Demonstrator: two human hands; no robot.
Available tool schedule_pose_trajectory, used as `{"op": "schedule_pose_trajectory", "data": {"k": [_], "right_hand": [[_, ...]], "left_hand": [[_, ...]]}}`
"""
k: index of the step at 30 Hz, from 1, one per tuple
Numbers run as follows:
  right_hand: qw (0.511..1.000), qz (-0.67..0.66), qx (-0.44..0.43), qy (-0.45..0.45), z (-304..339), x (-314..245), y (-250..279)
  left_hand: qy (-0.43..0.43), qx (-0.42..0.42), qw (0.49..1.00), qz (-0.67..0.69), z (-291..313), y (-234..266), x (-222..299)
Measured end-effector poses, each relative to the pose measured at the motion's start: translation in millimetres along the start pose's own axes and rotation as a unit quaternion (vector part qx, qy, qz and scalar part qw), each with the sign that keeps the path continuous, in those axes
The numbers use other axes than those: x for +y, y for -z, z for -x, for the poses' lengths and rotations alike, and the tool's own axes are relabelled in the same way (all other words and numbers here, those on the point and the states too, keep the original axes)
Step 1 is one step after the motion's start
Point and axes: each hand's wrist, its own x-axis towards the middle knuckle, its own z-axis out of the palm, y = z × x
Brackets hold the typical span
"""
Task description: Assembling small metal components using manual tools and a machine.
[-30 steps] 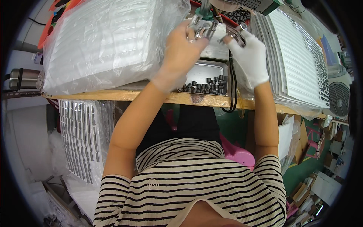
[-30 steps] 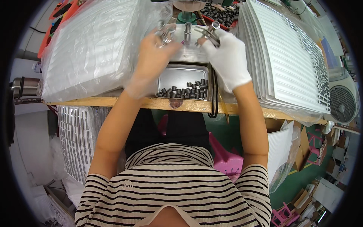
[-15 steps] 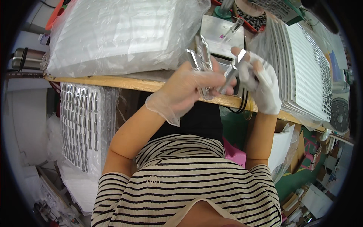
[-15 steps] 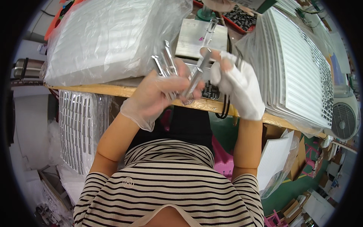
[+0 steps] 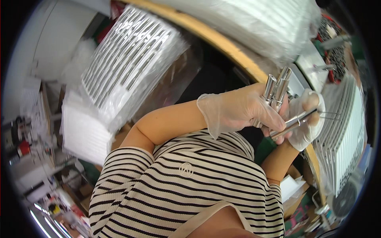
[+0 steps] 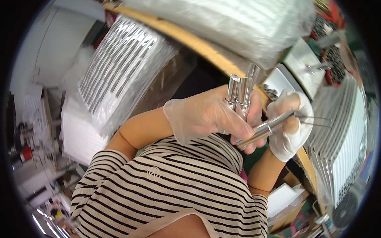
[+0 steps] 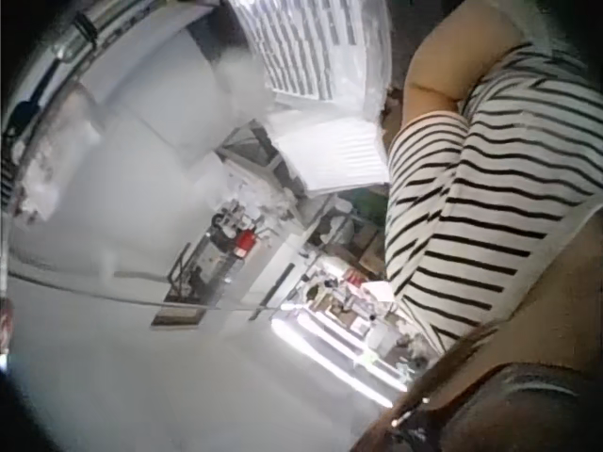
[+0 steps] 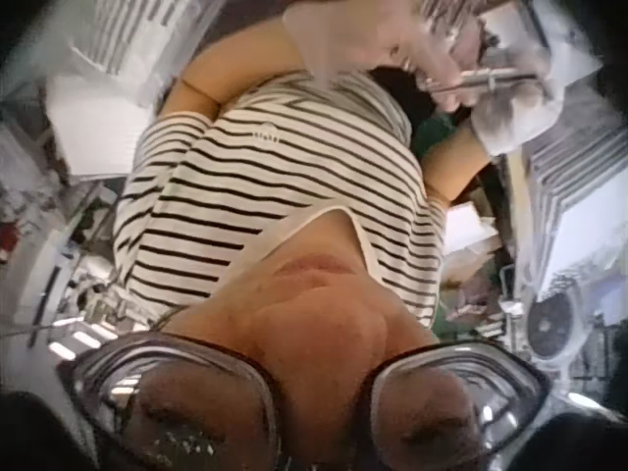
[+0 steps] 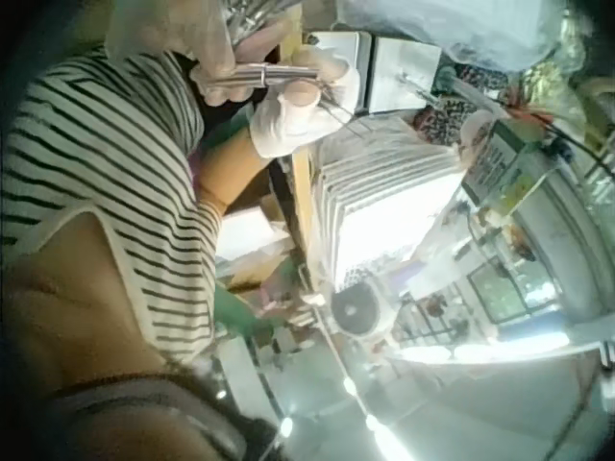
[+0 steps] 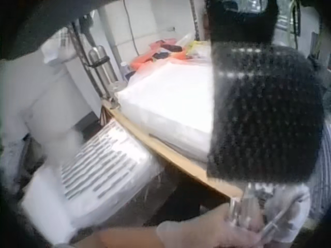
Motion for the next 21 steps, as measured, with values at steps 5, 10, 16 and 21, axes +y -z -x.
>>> {"op": "schedule_pose_trajectory", "data": {"k": [5, 10, 16, 21], "right_hand": [[0.967, 0.245, 0.071, -0.009, -5.7, 31.6, -63.5], [0.926, 0.354, -0.057, -0.117, -2.8, 63.2, -108.0], [0.915, 0.392, -0.016, -0.09, -6.4, 64.4, -119.8], [0.906, 0.413, -0.035, -0.086, -8.7, 71.5, -131.9]], "left_hand": [[-0.259, 0.213, 0.873, -0.355, 59.6, 22.4, -6.2], [-0.25, 0.462, 0.653, -0.546, 166.6, 51.7, -16.8], [-0.015, 0.71, 0.293, -0.639, 318.8, 112.8, -12.6], [-0.026, 0.645, 0.16, -0.747, 333.1, 160.7, -50.9]]}}
